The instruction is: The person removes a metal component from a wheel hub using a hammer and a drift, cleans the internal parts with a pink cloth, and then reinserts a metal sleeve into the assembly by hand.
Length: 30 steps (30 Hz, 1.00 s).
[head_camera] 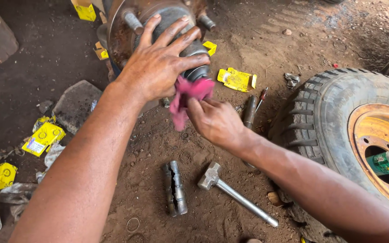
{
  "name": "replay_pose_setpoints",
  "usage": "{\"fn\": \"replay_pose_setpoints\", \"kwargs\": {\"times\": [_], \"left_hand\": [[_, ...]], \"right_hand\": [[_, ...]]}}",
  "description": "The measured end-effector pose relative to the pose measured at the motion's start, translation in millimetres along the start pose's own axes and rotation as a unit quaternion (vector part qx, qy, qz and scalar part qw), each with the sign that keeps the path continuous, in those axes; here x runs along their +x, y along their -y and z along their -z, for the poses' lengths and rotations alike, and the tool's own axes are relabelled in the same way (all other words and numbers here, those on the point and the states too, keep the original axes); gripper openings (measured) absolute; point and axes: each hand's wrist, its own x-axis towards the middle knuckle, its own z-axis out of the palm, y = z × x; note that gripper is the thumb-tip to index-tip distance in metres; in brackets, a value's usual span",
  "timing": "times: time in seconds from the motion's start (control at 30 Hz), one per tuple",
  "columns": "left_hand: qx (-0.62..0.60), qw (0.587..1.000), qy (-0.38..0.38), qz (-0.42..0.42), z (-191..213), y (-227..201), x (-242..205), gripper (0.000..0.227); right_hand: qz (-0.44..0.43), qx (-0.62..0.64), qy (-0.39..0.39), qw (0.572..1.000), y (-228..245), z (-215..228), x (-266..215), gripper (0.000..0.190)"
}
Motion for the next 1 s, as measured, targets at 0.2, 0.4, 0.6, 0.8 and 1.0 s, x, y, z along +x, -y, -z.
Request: {"fn": "replay_pose_setpoints", "kwargs": {"times": [0.2, 0.4, 0.6, 0.8, 1.0], "left_hand": [[0.017, 1.0, 0.009, 0.0, 5, 0, 0, 0.1], [0.032, 0.999, 0.022, -0.003, 9, -2, -2, 0.098], [0.036, 0.999, 0.02, -0.009, 10, -2, -3, 0.097], [0.029, 0.999, 0.029, 0.001, 9, -3, -2, 0.097], [0.033, 0.999, 0.021, -0.006, 6, 2, -2, 0.079]], "right_hand": [[-0.143, 0.012, 0.026, 0.989, -60, -14, -18, 0.02], [-0.29, 0.163, -0.103, 0.937, -81, 55, -5, 0.022], [-0.23, 0.22, -0.137, 0.938, -76, 67, 10, 0.034], [-0.164, 0.355, -0.212, 0.896, -51, 101, 38, 0.032], [0.013, 0.047, -0.172, 0.984, -12, 71, 47, 0.031]]}}
